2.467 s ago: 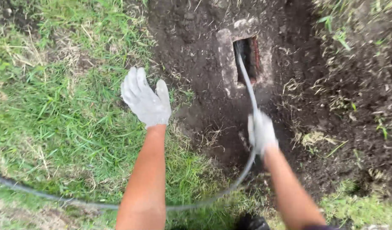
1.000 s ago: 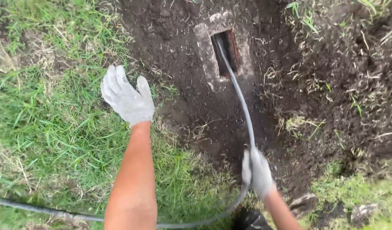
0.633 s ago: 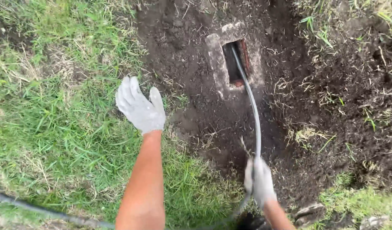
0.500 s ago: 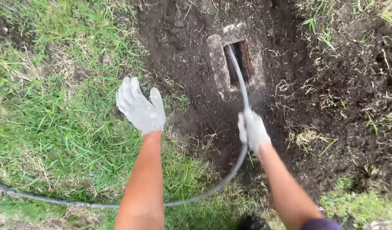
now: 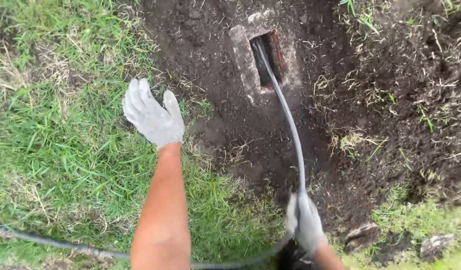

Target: Feeding a flexible plumbing cable into a drainage hole in the ground

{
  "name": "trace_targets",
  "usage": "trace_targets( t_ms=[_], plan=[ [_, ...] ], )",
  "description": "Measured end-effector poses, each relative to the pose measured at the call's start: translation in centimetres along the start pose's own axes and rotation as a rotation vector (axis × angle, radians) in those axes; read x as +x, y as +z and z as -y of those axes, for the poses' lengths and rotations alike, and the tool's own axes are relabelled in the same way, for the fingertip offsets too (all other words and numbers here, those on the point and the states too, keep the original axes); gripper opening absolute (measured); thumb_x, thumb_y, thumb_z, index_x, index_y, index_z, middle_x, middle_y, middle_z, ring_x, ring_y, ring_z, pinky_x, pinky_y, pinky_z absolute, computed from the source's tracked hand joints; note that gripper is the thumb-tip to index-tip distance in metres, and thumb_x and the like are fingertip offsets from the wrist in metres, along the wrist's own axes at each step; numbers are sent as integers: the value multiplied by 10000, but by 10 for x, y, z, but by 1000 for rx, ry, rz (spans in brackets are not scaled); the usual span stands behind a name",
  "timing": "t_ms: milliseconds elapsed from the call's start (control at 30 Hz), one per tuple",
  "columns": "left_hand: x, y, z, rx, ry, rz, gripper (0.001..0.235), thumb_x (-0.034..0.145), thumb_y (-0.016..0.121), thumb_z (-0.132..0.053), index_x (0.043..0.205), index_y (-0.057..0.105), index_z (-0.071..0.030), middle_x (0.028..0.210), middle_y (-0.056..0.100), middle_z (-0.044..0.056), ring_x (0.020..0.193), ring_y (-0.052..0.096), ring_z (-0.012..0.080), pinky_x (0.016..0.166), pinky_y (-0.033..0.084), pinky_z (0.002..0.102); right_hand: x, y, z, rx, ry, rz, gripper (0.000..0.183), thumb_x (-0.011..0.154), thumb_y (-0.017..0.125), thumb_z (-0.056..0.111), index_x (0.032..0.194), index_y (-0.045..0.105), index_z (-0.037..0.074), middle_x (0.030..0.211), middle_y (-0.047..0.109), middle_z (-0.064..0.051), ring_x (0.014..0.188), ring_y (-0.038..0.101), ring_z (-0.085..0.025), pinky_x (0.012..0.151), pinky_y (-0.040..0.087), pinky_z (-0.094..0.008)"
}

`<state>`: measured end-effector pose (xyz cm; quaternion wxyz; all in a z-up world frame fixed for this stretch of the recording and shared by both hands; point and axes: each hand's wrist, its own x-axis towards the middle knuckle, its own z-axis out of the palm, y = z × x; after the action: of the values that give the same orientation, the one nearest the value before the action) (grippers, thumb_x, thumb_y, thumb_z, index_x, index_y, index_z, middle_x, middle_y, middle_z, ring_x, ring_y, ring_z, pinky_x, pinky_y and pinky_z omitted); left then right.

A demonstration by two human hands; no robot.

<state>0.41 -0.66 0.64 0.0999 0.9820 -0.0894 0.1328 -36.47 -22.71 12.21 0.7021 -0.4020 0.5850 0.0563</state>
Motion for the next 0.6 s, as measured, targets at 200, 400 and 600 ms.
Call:
trace_targets(
  t_ms=[200,400,600],
  plan=[
    [8,-7,-4,-11,31,-68,553,1072,497,-449,1447,496,-43,1464,493,171,1330,482,377,1104,371,521,-36,-46,-77,250,25,31,550,1090,419,442,798,545,-6,289,346,-200,106,284,-257,61,310,-421],
    [10,-4,-4,-3,6,-42,582,1056,499,-488,1449,501,-58,1465,504,153,1334,485,361,1128,357,526,84,92,64,-199,-83,5,425,1067,500,431,762,494,134,392,519,-94,271,489,-153,231,412,-293],
    [11,-8,-10,1,46,-85,561,1073,468,-483,1424,531,-49,1430,535,167,1295,523,378,1100,394,524,243,163,103,-112,143,78,413,1061,428,500,858,533,156,510,442,25,342,377,-106,241,288,-228]
  ],
)
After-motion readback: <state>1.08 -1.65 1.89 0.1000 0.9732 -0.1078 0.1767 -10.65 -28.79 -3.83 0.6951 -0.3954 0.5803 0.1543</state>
